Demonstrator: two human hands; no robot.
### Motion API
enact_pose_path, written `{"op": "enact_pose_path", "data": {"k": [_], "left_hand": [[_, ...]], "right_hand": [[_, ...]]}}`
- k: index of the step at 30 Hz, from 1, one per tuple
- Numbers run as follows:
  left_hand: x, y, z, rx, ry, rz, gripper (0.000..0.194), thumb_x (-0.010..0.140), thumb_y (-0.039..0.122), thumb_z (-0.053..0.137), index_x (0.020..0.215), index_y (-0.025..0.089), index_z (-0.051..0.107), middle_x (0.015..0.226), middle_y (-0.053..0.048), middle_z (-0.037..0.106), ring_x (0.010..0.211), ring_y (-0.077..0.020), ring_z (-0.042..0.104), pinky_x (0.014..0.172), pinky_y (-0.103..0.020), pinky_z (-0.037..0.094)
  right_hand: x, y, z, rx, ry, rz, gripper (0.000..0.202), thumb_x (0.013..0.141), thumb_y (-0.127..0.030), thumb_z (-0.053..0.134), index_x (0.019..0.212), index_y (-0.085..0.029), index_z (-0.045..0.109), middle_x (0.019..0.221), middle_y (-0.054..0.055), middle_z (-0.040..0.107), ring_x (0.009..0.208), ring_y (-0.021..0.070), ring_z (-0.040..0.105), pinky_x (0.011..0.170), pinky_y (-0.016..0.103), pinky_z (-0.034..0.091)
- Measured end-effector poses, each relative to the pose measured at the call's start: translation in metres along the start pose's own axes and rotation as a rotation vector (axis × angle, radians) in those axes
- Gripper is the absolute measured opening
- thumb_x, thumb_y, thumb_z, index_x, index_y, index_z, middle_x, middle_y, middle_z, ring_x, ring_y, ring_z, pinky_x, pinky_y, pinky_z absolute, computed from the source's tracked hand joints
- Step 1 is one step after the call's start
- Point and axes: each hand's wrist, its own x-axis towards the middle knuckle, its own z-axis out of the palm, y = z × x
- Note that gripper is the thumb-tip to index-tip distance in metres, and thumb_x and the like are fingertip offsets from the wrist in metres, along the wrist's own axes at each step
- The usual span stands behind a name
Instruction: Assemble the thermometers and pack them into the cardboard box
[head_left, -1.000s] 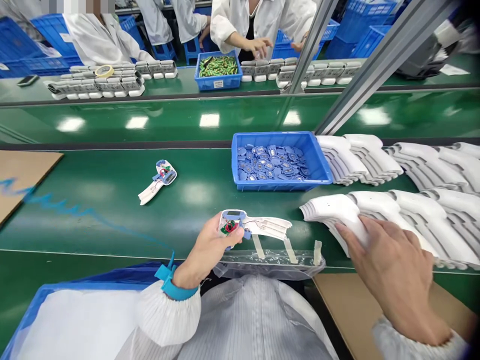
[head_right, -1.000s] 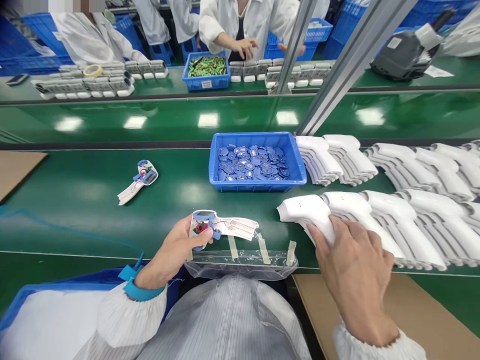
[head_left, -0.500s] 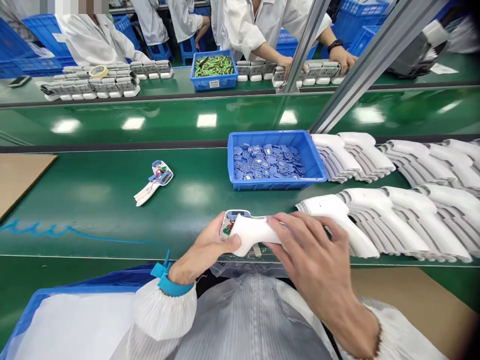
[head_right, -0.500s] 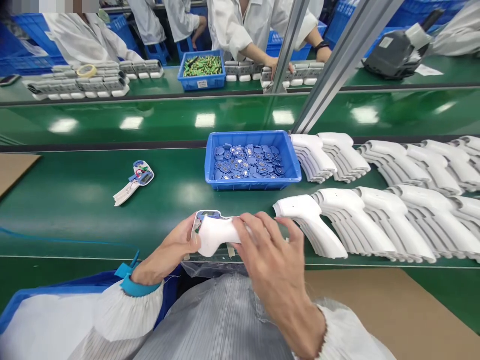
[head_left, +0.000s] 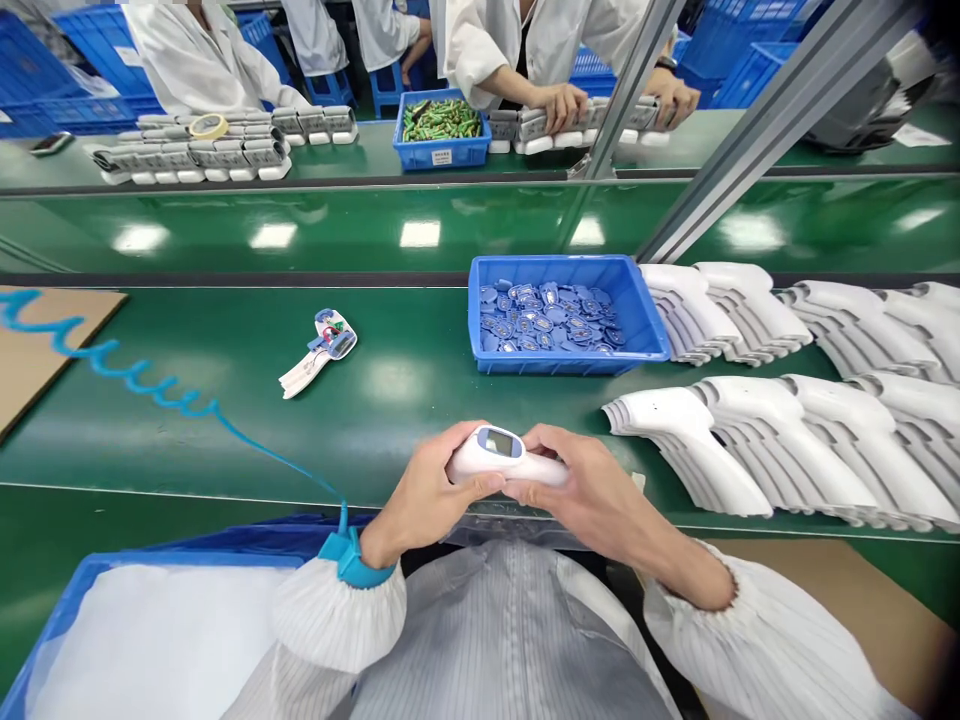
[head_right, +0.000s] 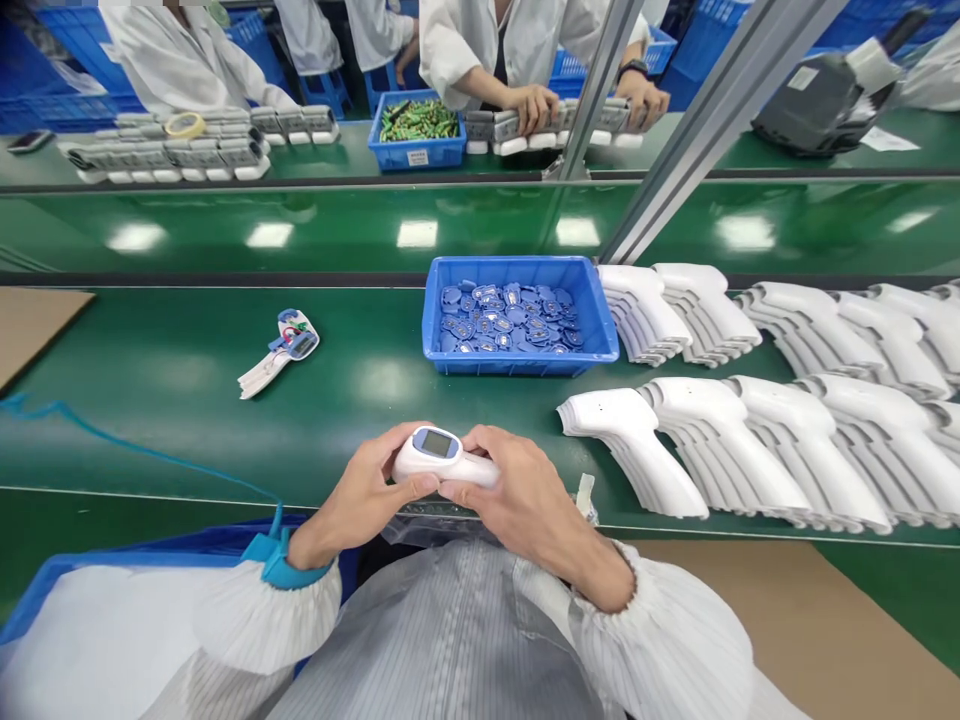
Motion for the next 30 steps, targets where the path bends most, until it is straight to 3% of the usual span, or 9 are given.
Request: {"op": "enact_pose_path", "data": {"k": [4, 8, 10, 13, 15, 18, 22, 27, 30], "left_hand": [[0.002, -0.007, 0.001, 0.000, 0.028, -0.005, 0.046, 0.084, 0.043, 0.074, 0.122, 0.019, 0.065, 0.112, -0.007, 0.069, 0.099, -0.0225, 0.064, 0.086, -0.031, 0.050], [-0.001, -0.009, 0.002, 0.060, 0.021, -0.020, 0.044, 0.082, 0.045, 0.076, 0.115, 0.019, 0.068, 0.105, -0.006, 0.071, 0.091, -0.0208, 0.064, 0.080, -0.030, 0.048], [-0.002, -0.005, 0.003, 0.107, 0.045, -0.031, 0.041, 0.080, 0.046, 0.078, 0.109, 0.019, 0.067, 0.098, -0.004, 0.070, 0.086, -0.0186, 0.062, 0.074, -0.028, 0.046], [-0.002, 0.005, 0.007, 0.144, 0.088, -0.022, 0.034, 0.078, 0.041, 0.079, 0.097, 0.018, 0.063, 0.088, 0.000, 0.067, 0.076, -0.0147, 0.057, 0.066, -0.025, 0.043], [0.000, 0.012, 0.010, 0.161, 0.114, 0.016, 0.029, 0.077, 0.032, 0.078, 0.096, 0.017, 0.060, 0.089, 0.000, 0.067, 0.075, -0.0145, 0.057, 0.065, -0.025, 0.042], [0.003, 0.017, 0.013, 0.235, 0.070, 0.069, 0.016, 0.080, 0.019, 0.065, 0.095, 0.017, 0.061, 0.086, -0.002, 0.069, 0.071, -0.0156, 0.059, 0.062, -0.026, 0.041], [0.009, 0.012, 0.017, 0.506, 0.042, 0.129, 0.008, 0.077, 0.015, 0.056, 0.081, 0.018, 0.062, 0.070, -0.005, 0.067, 0.059, -0.0186, 0.058, 0.055, -0.030, 0.035], [0.016, 0.016, 0.017, 0.678, 0.064, 0.124, 0.024, 0.076, 0.022, 0.057, 0.097, 0.014, 0.063, 0.075, -0.007, 0.071, 0.062, -0.0238, 0.065, 0.055, -0.031, 0.039], [0.020, 0.019, 0.015, 0.717, 0.005, 0.150, 0.026, 0.077, 0.022, 0.055, 0.100, 0.014, 0.063, 0.076, -0.007, 0.072, 0.063, -0.0235, 0.067, 0.056, -0.030, 0.042]], "right_hand": [[-0.002, 0.007, 0.001, 0.206, -0.093, -0.001, 0.021, 0.087, -0.041, 0.067, 0.093, -0.021, 0.063, 0.084, -0.002, 0.063, 0.071, 0.0129, 0.052, 0.062, 0.026, 0.038], [-0.004, 0.015, -0.004, 0.208, -0.131, -0.011, 0.020, 0.090, -0.040, 0.063, 0.088, -0.021, 0.063, 0.079, -0.002, 0.061, 0.071, 0.0131, 0.053, 0.064, 0.027, 0.040], [-0.003, 0.013, -0.003, 0.199, -0.111, -0.068, 0.021, 0.091, -0.039, 0.062, 0.103, -0.022, 0.064, 0.095, 0.001, 0.066, 0.082, 0.0154, 0.059, 0.072, 0.029, 0.045], [0.005, -0.004, 0.010, 0.167, 0.057, -0.175, 0.028, 0.092, -0.041, 0.061, 0.115, -0.024, 0.062, 0.111, 0.004, 0.066, 0.095, 0.0171, 0.061, 0.082, 0.031, 0.047], [0.016, -0.022, 0.025, 0.068, 0.270, -0.170, 0.022, 0.094, -0.043, 0.059, 0.089, -0.022, 0.063, 0.091, 0.002, 0.064, 0.080, 0.0149, 0.058, 0.074, 0.030, 0.044], [0.033, -0.041, 0.045, -0.143, 0.517, -0.173, 0.047, 0.100, -0.044, 0.049, 0.060, -0.021, 0.042, 0.064, -0.001, 0.049, 0.061, 0.0121, 0.044, 0.061, 0.030, 0.032], [0.047, -0.044, 0.053, -0.275, 0.571, -0.285, 0.051, 0.103, -0.037, 0.041, 0.055, -0.021, 0.032, 0.056, -0.001, 0.040, 0.056, 0.0112, 0.035, 0.057, 0.032, 0.023], [0.050, -0.037, 0.045, -0.151, 0.760, -0.307, 0.051, 0.099, -0.031, 0.048, 0.055, -0.020, 0.024, 0.052, -0.005, 0.030, 0.050, 0.0079, 0.026, 0.052, 0.030, 0.021], [0.051, -0.038, 0.045, -0.190, 0.779, -0.336, 0.051, 0.099, -0.030, 0.051, 0.056, -0.020, 0.027, 0.052, -0.006, 0.031, 0.049, 0.0071, 0.027, 0.052, 0.029, 0.021]]}}
